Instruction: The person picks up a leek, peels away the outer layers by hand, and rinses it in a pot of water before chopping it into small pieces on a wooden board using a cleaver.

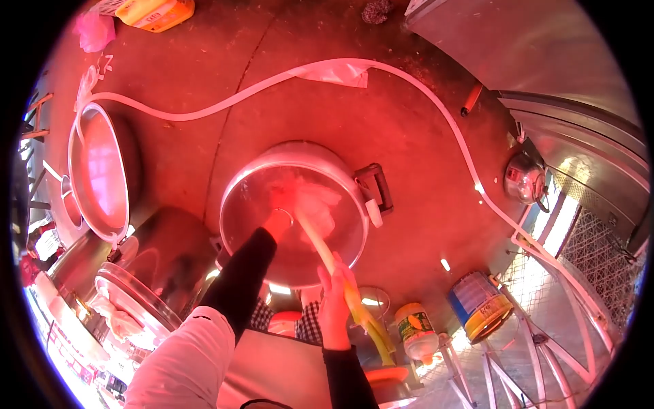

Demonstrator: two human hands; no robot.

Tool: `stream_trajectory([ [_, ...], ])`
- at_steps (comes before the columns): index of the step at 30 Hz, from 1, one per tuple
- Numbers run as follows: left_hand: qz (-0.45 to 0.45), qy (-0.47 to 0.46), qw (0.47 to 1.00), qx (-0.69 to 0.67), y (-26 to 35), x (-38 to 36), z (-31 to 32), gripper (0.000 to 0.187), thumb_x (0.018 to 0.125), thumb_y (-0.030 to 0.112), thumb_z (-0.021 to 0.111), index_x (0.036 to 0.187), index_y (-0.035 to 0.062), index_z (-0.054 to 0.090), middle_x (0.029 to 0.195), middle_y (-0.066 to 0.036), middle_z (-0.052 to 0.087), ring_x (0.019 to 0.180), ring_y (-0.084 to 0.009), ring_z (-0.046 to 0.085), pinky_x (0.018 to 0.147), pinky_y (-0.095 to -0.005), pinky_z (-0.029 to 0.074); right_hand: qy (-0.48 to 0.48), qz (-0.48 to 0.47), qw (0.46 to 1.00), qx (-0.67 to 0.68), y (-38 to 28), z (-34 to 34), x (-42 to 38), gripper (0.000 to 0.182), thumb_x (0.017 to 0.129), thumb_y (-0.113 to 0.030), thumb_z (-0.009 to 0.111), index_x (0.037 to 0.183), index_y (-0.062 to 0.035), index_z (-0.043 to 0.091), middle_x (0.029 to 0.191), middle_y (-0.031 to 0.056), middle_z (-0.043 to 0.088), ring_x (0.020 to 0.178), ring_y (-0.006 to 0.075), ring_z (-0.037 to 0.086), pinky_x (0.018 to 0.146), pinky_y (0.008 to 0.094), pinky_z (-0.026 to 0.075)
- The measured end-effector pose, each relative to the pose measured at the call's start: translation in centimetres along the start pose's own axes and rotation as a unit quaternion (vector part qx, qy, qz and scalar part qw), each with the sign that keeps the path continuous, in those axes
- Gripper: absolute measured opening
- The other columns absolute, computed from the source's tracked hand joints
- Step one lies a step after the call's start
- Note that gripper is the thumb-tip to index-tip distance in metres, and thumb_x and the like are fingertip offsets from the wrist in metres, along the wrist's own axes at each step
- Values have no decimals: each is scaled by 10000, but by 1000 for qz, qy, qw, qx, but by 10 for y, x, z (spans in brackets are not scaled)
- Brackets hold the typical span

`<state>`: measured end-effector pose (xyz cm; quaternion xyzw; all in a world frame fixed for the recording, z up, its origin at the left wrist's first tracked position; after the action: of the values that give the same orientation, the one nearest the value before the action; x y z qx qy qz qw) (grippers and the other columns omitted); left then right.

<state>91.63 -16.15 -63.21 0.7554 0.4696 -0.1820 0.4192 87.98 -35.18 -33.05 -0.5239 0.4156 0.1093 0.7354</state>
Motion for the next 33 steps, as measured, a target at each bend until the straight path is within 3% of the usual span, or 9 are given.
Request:
stream_trajectory([
  [9, -23, -100, 982, -158, 7, -87, -44, 390, 831, 299, 598, 1034, -32, 569, 1011, -196, 619, 948, -327, 592, 814, -397, 474, 120, 68, 983, 123, 93, -4, 75, 287, 919, -189, 509, 1149, -22, 477, 1211, 103, 495, 1143, 236, 480, 989, 416, 408],
  [12, -69, 55, 973, -215, -17, -94, -64, 367, 815, 229, 640, 1070, -13, 535, 1094, -167, 578, 1033, -318, 533, 883, -400, 426, 92, 45, 994, 44, 66, 2, 54, 283, 904, -201, 529, 1119, -20, 498, 1175, 120, 531, 1087, 226, 524, 928, 420, 460],
  [15, 59, 137, 986, -79, 9, -94, -94, 349, 823, 232, 616, 1074, 6, 528, 1113, -169, 556, 1058, -328, 496, 899, -405, 393, 37, -13, 998, -42, 29, 5, 23, 269, 893, -182, 538, 1081, 7, 502, 1114, 150, 561, 1019, 237, 565, 817, 382, 529],
  [17, 242, -2, 965, 98, 89, -110, -103, 361, 817, 207, 606, 1120, 27, 528, 1109, -193, 550, 1082, -320, 480, 903, -411, 376, 65, -76, 989, -106, -7, 5, 19, 159, 894, -116, 517, 975, 21, 513, 987, 182, 605, 904, 250, 612, 679, 354, 574],
  [20, 428, -173, 887, 4, 140, -161, -106, 357, 814, 190, 592, 1138, 52, 535, 1083, -192, 557, 1028, -334, 509, 875, -412, 394, -16, -182, 960, -214, -58, 25, 22, 101, 885, -62, 510, 945, 19, 511, 934, 173, 624, 889, 218, 617, 848, 323, 493],
  [25, 323, -279, 893, -142, 129, -162, -112, 277, 842, 158, 587, 1093, 47, 551, 947, -101, 584, 882, -234, 558, 788, -341, 437, -191, -98, 972, -98, -21, 62, 50, 525, 785, 38, 617, 1267, -14, 414, 1273, 92, 459, 1104, 191, 507, 979, 332, 385],
  [30, 161, -203, 934, -248, 96, -104, -102, 234, 878, 175, 580, 1061, 37, 535, 830, -15, 548, 794, -103, 507, 711, -260, 442, 147, -56, 986, -57, 96, -7, 120, 262, 897, -143, 526, 1132, -34, 568, 1090, 50, 574, 969, 153, 543, 854, 275, 446],
  [31, 140, -183, 940, -252, 100, -101, -105, 221, 880, 182, 575, 1048, 42, 540, 861, -22, 570, 790, -105, 512, 704, -264, 441, 197, 90, 962, 166, 154, -24, 136, 266, 907, -193, 504, 1118, -47, 576, 1083, 60, 577, 957, 162, 553, 844, 280, 454],
  [33, 90, -180, 948, -248, 79, -86, -89, 228, 878, 183, 576, 1055, 43, 544, 881, -29, 581, 805, -95, 513, 708, -261, 443, -16, 174, 876, 449, 165, 29, 125, 335, 922, -328, 434, 1087, -74, 577, 1050, 93, 582, 950, 204, 573, 848, 334, 470],
])
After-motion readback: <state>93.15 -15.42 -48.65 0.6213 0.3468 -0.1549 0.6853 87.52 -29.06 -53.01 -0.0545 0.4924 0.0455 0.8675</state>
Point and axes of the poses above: each hand's wrist, its own x-axis towards the middle knuckle, its own z-axis out of the palm, y = z × x, the point moved 8 cm from there along x, towards the middle knuckle
